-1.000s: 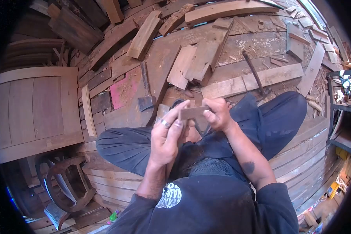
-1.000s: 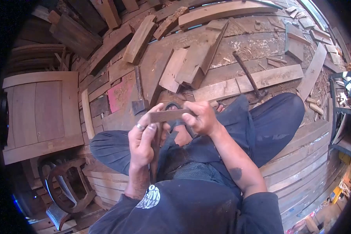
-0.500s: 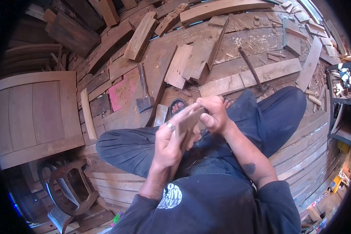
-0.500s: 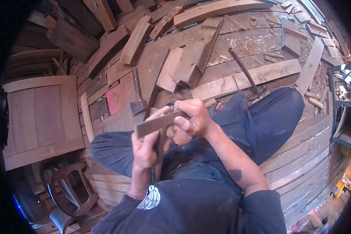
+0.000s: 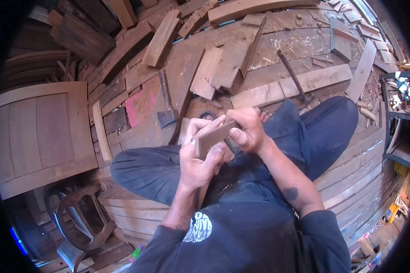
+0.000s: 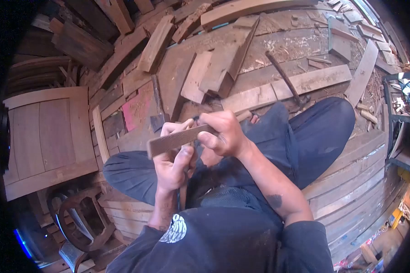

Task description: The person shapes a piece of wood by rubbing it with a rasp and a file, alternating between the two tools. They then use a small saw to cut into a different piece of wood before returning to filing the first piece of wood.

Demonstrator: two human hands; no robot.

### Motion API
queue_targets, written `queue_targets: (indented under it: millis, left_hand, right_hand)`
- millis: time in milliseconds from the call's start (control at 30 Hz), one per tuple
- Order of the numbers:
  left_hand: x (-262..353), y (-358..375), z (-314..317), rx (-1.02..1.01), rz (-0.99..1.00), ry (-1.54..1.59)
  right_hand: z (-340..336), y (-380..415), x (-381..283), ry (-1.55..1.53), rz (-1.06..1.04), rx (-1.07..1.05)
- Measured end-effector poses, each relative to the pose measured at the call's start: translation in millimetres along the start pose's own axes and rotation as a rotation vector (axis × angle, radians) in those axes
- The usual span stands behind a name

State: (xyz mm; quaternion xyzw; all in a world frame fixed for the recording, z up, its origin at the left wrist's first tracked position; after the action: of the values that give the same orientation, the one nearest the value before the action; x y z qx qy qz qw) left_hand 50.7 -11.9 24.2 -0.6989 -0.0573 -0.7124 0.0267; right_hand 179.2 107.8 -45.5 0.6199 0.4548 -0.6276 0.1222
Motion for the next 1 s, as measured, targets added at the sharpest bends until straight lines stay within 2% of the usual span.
queue_targets:
  millis: [100, 133, 233, 267, 367, 500, 533, 600, 633, 733, 767, 900, 1000]
  left_hand:
    - [13, -2, 1, -0.028, 0.068, -0.066]
    - [16, -3, -2, 0.000, 0.089, -0.086]
    - [5, -5, -12, 0.006, 0.059, -0.121]
    - [3, -3, -13, -0.012, -0.008, -0.096]
    - [10, 0, -13, -0.027, -0.014, -0.185]
    - [19, -4, -13, 0.069, 0.095, -0.155]
    - [10, -3, -14, -0.001, 0.097, -0.180]
    - [4, 1, -2, -0.043, -0.032, -0.113]
    - [5, -2, 2, -0.042, 0.000, -0.055]
    - [14, -7, -9, 0.053, 0.065, -0.167]
    - [9, -9, -12, 0.028, 0.069, -0.208]
    - [-8, 2, -6, -0.029, -0.002, -0.143]
    - [13, -4, -13, 0.019, 0.036, -0.157]
  right_hand:
    - [2, 2, 11, -0.023, -0.018, 0.020]
    - [2, 10, 20, -0.006, 0.094, -0.009]
    - [-2, 13, 24, 0.025, 0.177, -0.011]
    - [-3, 12, 21, 0.070, 0.159, -0.021]
    - [2, 1, 15, 0.005, 0.027, -0.029]
    - [6, 18, 34, -0.045, 0.260, 0.025]
    - [9, 15, 31, -0.010, 0.216, 0.051]
    - [10, 5, 19, -0.034, 0.076, 0.042]
    - [6, -1, 15, -0.035, -0.007, 0.042]
    - [6, 19, 31, 0.030, 0.149, 0.005]
    - [7, 24, 41, 0.053, 0.193, 0.011]
    - [5, 0, 11, -0.077, 0.043, 0.042]
    - [8, 18, 29, -0.043, 0.151, 0.013]
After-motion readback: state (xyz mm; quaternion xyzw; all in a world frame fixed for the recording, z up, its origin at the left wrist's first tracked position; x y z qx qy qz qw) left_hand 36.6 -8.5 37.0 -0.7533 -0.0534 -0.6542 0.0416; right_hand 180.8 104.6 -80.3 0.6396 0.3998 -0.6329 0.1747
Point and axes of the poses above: each hand's wrist, its own y-axis away from the middle knuckle, its own z-axis out of the palm, x = y × z, the point moved 2 cm from there along -y, towards the middle knuckle, and after that the axes turned 10 degrees about -x, right-handed, at the moved point
